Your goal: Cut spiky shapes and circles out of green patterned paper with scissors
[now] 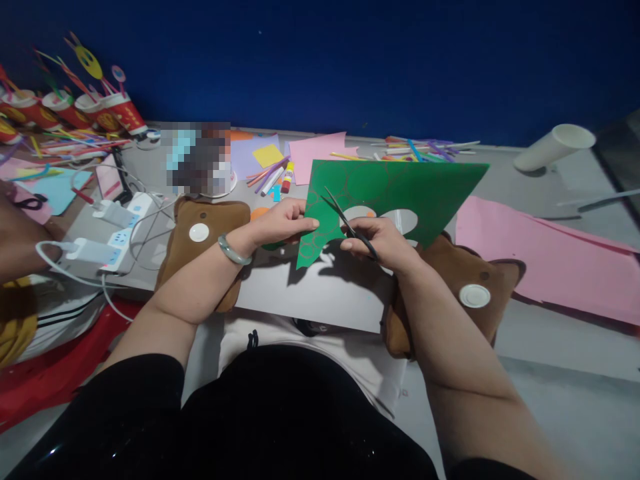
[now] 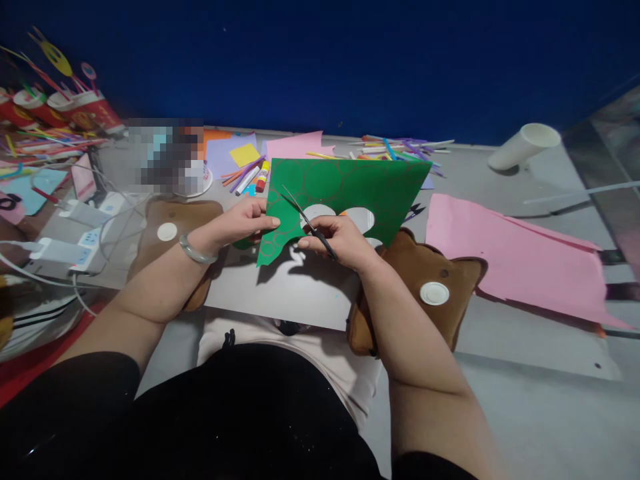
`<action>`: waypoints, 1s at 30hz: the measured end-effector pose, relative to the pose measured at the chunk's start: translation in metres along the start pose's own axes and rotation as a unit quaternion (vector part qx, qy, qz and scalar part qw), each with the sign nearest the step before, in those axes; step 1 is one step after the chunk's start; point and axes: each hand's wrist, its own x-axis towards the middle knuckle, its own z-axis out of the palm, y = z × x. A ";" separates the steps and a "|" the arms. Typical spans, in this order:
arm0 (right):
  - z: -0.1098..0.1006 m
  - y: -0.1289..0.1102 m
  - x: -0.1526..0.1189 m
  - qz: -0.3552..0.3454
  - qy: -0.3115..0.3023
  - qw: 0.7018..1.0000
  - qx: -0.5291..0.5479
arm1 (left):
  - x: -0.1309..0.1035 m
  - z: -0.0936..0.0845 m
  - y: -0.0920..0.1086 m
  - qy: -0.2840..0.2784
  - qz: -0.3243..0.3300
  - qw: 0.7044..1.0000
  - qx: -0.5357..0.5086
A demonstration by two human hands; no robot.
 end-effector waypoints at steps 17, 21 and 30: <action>-0.001 0.001 -0.001 0.020 0.009 1.000 0.005 | -0.003 -0.005 0.005 -0.032 0.003 0.999 -0.001; -0.002 0.002 -0.002 0.025 0.011 1.000 0.004 | -0.003 -0.006 0.005 -0.029 0.000 1.000 0.004; -0.003 -0.009 -0.007 0.002 -0.002 0.999 -0.046 | -0.004 -0.006 0.008 -0.022 -0.008 1.000 0.000</action>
